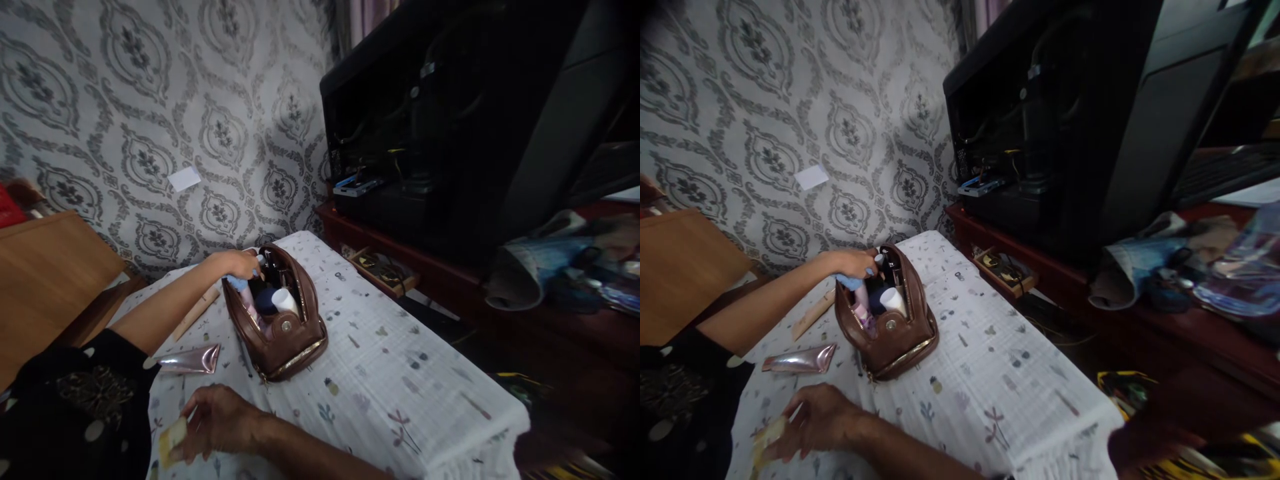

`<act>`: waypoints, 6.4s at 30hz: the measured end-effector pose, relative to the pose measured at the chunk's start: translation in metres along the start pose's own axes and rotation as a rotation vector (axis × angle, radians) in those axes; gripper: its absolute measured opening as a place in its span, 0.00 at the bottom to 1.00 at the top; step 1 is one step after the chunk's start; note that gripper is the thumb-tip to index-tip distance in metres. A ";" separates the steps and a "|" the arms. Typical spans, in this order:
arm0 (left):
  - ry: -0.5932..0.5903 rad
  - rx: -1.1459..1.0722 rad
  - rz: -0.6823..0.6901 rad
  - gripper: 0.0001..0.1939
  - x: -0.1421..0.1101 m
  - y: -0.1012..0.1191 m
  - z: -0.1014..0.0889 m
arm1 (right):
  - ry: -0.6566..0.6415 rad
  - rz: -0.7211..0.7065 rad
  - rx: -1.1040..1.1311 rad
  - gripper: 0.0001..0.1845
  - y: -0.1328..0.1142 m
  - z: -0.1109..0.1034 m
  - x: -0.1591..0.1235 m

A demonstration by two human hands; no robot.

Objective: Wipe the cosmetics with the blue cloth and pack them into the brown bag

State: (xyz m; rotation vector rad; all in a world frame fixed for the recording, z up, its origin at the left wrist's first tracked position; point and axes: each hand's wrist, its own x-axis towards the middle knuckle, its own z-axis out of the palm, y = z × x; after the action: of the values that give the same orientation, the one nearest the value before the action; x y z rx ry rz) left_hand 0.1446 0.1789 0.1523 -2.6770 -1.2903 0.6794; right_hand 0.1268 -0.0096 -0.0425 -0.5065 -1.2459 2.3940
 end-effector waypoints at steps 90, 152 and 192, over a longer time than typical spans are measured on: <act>1.078 -1.077 -0.343 0.21 -0.165 0.074 0.216 | 0.381 -0.388 0.247 0.21 -0.030 -0.007 -0.020; 0.890 -1.355 -0.097 0.22 -0.172 0.054 0.218 | 0.473 -0.435 0.135 0.24 -0.031 -0.007 -0.018; 0.765 -1.597 -0.034 0.25 -0.179 0.037 0.222 | 0.530 -0.414 0.086 0.25 -0.034 -0.004 -0.020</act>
State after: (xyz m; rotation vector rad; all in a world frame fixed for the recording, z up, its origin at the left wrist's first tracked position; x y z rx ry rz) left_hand -0.0216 -0.0048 0.0068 -2.9536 -1.8942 -2.0201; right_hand 0.1517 0.0011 -0.0131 -0.7175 -0.8990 1.7992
